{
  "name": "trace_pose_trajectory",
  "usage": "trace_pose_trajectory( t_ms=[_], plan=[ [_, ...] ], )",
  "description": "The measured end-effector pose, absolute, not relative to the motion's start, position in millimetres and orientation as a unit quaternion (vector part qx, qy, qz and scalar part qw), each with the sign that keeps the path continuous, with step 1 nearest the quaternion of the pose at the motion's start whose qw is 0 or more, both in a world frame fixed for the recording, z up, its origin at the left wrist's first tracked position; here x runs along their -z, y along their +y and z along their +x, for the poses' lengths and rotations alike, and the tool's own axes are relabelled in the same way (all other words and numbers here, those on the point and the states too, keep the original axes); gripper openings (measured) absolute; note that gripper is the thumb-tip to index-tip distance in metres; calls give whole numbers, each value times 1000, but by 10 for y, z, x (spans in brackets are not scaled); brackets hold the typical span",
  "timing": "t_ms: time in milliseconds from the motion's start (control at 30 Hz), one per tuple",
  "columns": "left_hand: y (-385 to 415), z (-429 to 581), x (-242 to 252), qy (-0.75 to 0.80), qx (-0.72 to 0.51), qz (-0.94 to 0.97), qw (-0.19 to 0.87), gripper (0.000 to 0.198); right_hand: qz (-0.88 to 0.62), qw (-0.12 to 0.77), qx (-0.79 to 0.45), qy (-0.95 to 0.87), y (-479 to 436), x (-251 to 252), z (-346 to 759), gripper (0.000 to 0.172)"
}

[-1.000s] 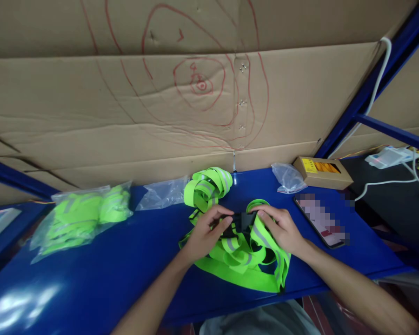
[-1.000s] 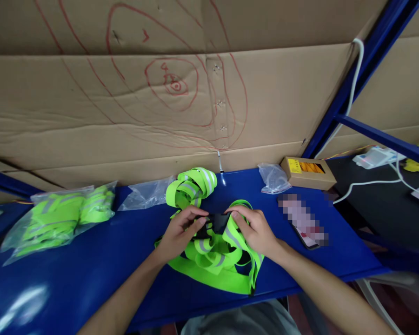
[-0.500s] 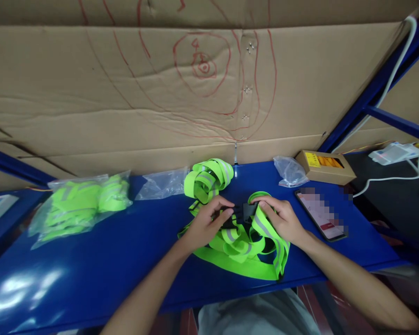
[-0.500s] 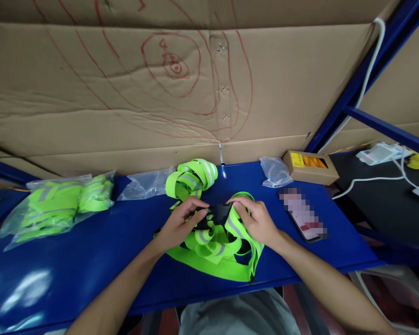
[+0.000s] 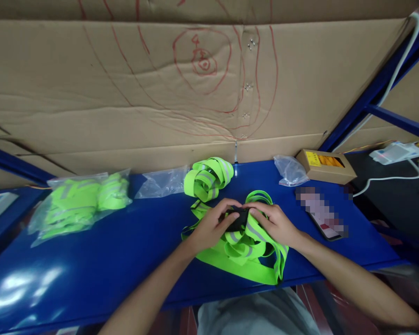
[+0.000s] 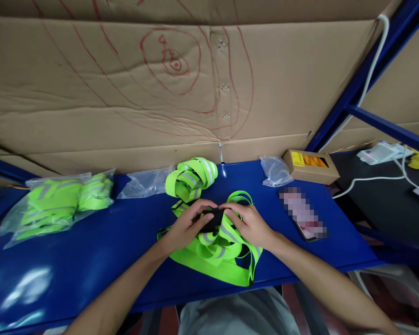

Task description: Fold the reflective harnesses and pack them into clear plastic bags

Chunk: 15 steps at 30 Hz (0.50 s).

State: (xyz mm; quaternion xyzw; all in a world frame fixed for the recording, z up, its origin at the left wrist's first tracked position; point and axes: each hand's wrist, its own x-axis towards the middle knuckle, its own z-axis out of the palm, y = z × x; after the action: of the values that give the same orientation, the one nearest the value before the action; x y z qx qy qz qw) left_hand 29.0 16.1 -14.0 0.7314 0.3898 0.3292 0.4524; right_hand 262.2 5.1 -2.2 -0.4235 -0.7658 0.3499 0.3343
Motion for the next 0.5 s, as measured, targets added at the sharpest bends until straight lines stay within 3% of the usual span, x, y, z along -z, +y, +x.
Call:
trace_pose_trajectory(
  t_ms=[133,233,400,500],
  plan=[
    [169,260,60,391,-308,745,445,32,-414,344,-364,-760,58,36,2617,37],
    [163,170,-91,398,-303,782,373,33,-429,371,-383,-729,55,-51,2676,41],
    [98,26,-301,370,-294,875,105,16,-369,444,-399,-713,37,-288,2813,38],
    [52,3,-314,362,-331,865,-106,15,-305,433,-378,-759,4,-354,2825,35]
  ],
)
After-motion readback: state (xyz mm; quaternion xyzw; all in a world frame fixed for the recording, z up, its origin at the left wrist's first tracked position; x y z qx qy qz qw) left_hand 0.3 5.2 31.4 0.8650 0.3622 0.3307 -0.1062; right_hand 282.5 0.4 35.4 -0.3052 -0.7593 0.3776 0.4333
